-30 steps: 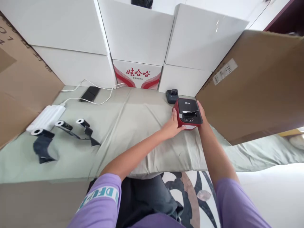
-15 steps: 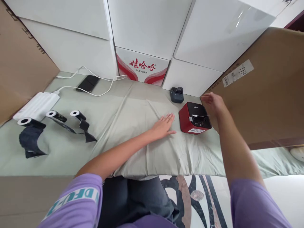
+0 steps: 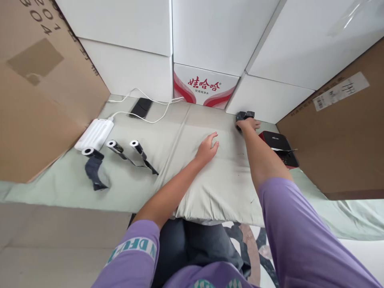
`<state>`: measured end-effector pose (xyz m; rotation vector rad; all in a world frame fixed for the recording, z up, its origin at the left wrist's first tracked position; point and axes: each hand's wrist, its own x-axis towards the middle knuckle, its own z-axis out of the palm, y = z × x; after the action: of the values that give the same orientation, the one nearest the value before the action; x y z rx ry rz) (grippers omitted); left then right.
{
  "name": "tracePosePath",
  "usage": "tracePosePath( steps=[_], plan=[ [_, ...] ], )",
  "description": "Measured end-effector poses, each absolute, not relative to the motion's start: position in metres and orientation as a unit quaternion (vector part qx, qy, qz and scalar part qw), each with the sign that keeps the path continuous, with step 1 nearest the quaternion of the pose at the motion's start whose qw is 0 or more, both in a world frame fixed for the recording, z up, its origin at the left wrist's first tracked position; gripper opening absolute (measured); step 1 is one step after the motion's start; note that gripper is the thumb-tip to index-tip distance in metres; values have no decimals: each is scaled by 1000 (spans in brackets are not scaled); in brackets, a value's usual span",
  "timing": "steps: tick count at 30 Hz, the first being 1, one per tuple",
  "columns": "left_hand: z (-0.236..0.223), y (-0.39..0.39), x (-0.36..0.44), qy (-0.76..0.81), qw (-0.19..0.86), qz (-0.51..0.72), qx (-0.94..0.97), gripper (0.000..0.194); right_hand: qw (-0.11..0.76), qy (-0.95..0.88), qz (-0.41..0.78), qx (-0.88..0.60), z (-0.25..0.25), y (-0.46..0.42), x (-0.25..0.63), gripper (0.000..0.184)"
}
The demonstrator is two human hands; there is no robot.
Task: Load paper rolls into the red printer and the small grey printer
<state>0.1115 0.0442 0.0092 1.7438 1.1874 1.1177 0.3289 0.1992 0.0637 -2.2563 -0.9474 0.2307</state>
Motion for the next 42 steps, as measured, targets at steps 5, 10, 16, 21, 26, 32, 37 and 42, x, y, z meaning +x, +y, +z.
tracePosePath(
  steps=[5,10,16,21,26,32,37,42],
  plan=[
    [9,53,107,487,327,472,657,49,322,-354,135,-868,68,170,286,85],
    [12,67,90,537,274,474,642,55,344,-500,103,-788,54,85,222,87],
    [10,75,77,542,329,501,589,50,353,-516,78,-777,36,26,183,95],
    [4,80,74,568,335,526,537,42,349,-531,78,-768,20,17,171,104],
    [-3,87,72,553,349,532,538,41,360,-540,95,-755,12,13,175,111],
    [1,84,51,569,306,399,651,45,365,-560,96,-738,8,15,180,107],
    [12,56,29,545,217,250,770,67,371,-573,85,-726,4,17,177,103],
    [12,45,31,558,215,230,768,71,380,-594,67,-706,-6,22,180,103]
  ],
)
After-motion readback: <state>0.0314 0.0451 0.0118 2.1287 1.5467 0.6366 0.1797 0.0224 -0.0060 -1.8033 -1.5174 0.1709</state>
